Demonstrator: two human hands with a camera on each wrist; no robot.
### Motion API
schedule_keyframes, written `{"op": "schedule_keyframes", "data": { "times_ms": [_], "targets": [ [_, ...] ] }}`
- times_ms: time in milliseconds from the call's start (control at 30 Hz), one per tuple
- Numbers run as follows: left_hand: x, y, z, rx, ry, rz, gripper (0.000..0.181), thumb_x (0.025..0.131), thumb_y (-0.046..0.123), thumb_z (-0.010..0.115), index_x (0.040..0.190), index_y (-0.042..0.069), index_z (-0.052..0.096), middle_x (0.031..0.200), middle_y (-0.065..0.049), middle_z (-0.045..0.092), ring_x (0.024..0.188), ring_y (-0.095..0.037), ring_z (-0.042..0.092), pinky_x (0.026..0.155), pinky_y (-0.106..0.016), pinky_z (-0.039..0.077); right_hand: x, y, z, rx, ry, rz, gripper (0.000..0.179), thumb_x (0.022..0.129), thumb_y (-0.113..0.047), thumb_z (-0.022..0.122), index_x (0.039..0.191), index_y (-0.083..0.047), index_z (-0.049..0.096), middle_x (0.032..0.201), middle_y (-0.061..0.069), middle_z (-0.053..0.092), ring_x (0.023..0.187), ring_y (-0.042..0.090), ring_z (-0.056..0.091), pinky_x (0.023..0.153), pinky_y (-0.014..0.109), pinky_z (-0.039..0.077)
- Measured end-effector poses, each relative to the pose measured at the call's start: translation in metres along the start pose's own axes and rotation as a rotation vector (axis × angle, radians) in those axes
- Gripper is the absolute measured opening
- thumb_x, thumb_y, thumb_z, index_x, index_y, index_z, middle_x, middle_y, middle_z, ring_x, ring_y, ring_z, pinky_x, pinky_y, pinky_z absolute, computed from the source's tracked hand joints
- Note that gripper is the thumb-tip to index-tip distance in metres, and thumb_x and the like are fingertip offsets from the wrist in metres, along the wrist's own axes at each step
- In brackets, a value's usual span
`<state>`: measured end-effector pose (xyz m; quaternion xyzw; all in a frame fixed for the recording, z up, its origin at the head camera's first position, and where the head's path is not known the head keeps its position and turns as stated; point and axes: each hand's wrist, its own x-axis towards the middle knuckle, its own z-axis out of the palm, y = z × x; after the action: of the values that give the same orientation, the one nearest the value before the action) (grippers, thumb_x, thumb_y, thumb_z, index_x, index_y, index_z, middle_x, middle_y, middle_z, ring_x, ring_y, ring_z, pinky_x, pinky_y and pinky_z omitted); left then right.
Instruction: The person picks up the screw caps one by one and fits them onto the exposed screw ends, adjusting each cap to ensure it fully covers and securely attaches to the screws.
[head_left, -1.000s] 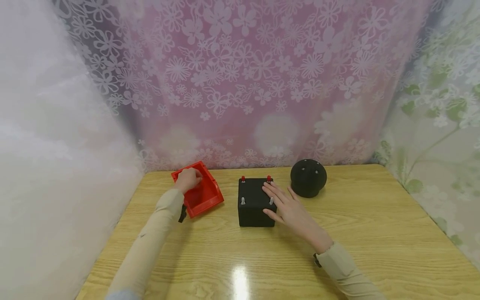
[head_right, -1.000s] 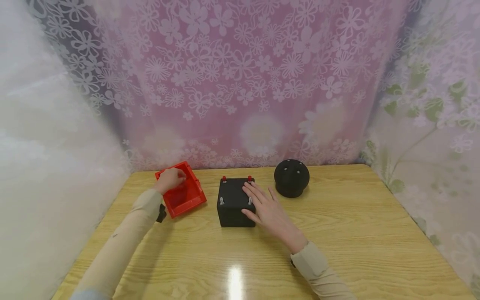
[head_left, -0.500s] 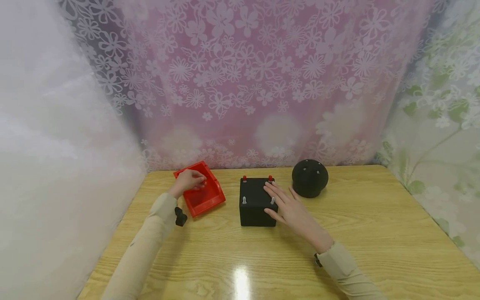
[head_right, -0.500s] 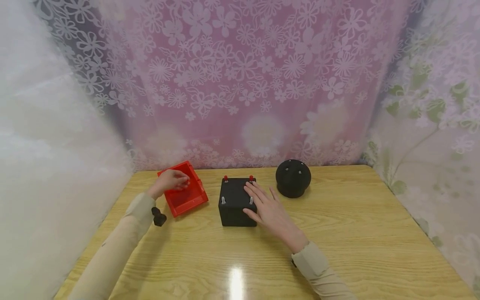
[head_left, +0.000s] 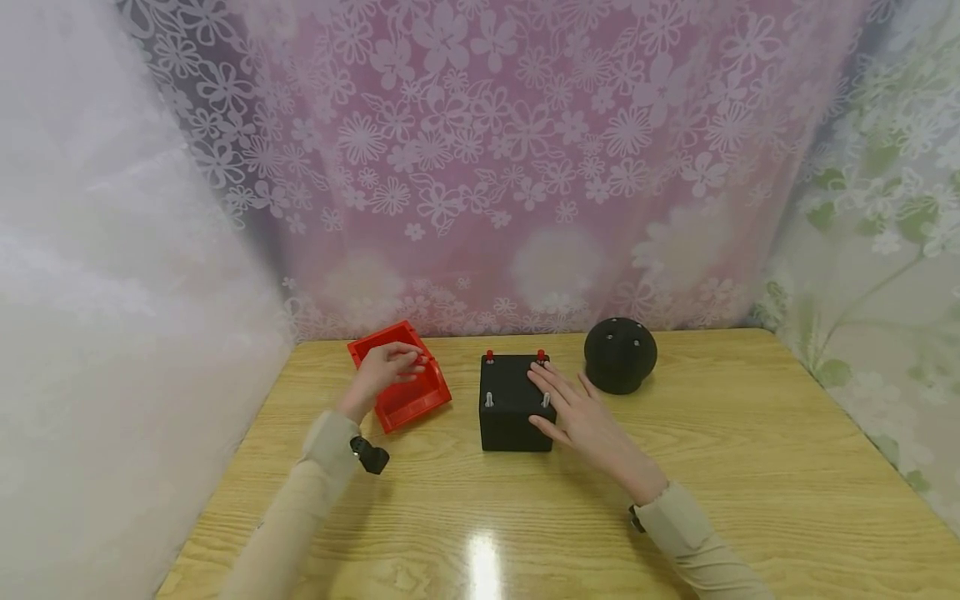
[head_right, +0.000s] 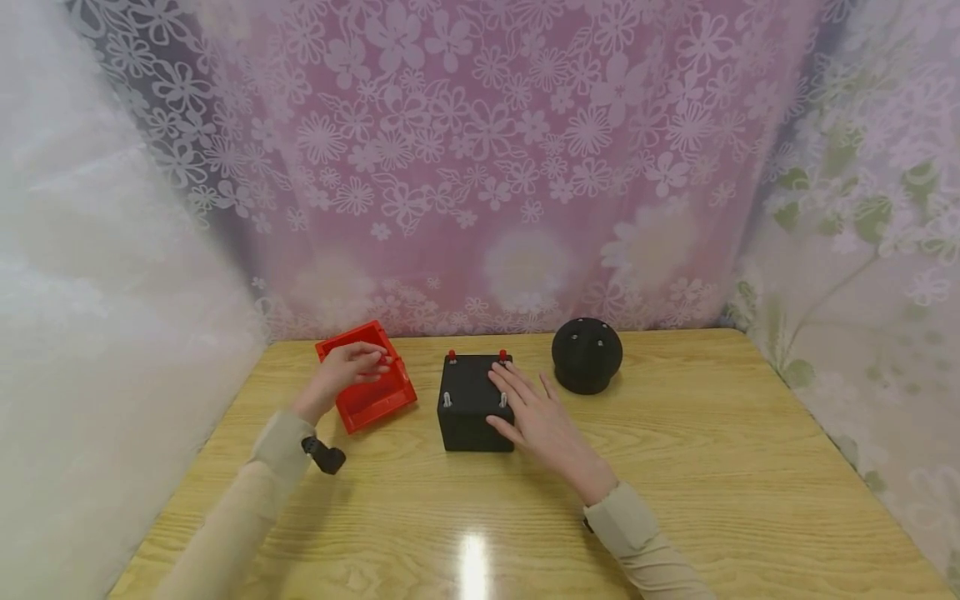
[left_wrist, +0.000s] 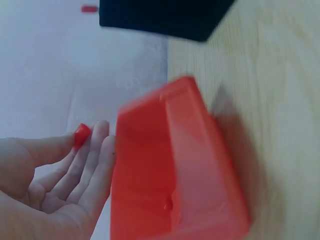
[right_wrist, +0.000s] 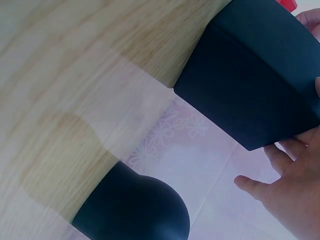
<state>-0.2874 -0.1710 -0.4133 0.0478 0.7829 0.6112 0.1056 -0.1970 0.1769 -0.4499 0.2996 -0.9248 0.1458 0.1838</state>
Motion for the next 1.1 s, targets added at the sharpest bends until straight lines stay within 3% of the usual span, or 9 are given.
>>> {"op": "schedule_keyframes", "data": {
  "times_ms": [200, 367, 567, 700, 967, 1100],
  "targets": [
    [-0.009, -0.002, 0.020, -0.137, 0.053, 0.019, 0.034, 0.105, 0.016, 0.058, 0.132, -0.005, 0.060, 0.130, -0.023, 0.066, 0.110, -0.028, 0.070, 0.096, -0.039, 0.056, 0.000, 0.000, 0.000, -0.008, 0.010, -0.004, 0.074, 0.097, -0.039, 0.067, 0.157, -0.008, 0.037, 0.162, 0.009, 0.036, 0.149, 0.029, 0.035, 0.116, 0.066, 0.026],
    [-0.018, 0.000, 0.034, -0.231, 0.064, 0.039, 0.034, 0.104, 0.018, 0.059, 0.131, -0.002, 0.060, 0.134, -0.025, 0.063, 0.113, -0.029, 0.068, 0.100, -0.041, 0.054, 0.000, 0.000, 0.000, -0.005, 0.011, -0.008, 0.074, 0.097, -0.040, 0.067, 0.157, -0.008, 0.037, 0.162, 0.009, 0.036, 0.149, 0.030, 0.034, 0.116, 0.066, 0.025],
    [-0.027, 0.005, 0.053, -0.268, 0.096, 0.014, 0.035, 0.102, 0.020, 0.064, 0.131, 0.001, 0.064, 0.129, -0.019, 0.066, 0.119, -0.032, 0.065, 0.102, -0.042, 0.052, 0.000, 0.000, 0.000, -0.012, 0.023, -0.014, 0.075, 0.096, -0.039, 0.068, 0.156, -0.007, 0.038, 0.162, 0.010, 0.037, 0.148, 0.030, 0.035, 0.116, 0.066, 0.027],
    [-0.029, 0.006, 0.063, -0.308, 0.083, 0.018, 0.036, 0.102, 0.017, 0.062, 0.133, -0.002, 0.062, 0.129, -0.021, 0.065, 0.117, -0.032, 0.066, 0.103, -0.044, 0.050, 0.000, 0.000, 0.000, -0.013, 0.022, -0.011, 0.074, 0.097, -0.039, 0.068, 0.157, -0.008, 0.038, 0.162, 0.009, 0.037, 0.149, 0.029, 0.035, 0.116, 0.065, 0.027],
    [-0.037, 0.008, 0.081, -0.310, 0.078, 0.001, 0.034, 0.100, 0.026, 0.065, 0.129, 0.008, 0.067, 0.122, -0.014, 0.070, 0.103, -0.019, 0.072, 0.087, -0.028, 0.057, 0.000, 0.000, 0.000, -0.012, 0.029, -0.015, 0.074, 0.096, -0.038, 0.068, 0.156, -0.008, 0.039, 0.161, 0.009, 0.037, 0.148, 0.029, 0.035, 0.115, 0.066, 0.028],
    [-0.042, 0.009, 0.088, -0.354, 0.068, 0.050, 0.031, 0.102, 0.019, 0.063, 0.128, 0.004, 0.067, 0.120, -0.014, 0.070, 0.106, -0.025, 0.070, 0.099, -0.041, 0.054, 0.000, 0.000, 0.001, -0.012, 0.040, -0.021, 0.074, 0.095, -0.039, 0.069, 0.156, -0.007, 0.040, 0.161, 0.010, 0.039, 0.147, 0.030, 0.037, 0.115, 0.066, 0.028]
  ]
}}
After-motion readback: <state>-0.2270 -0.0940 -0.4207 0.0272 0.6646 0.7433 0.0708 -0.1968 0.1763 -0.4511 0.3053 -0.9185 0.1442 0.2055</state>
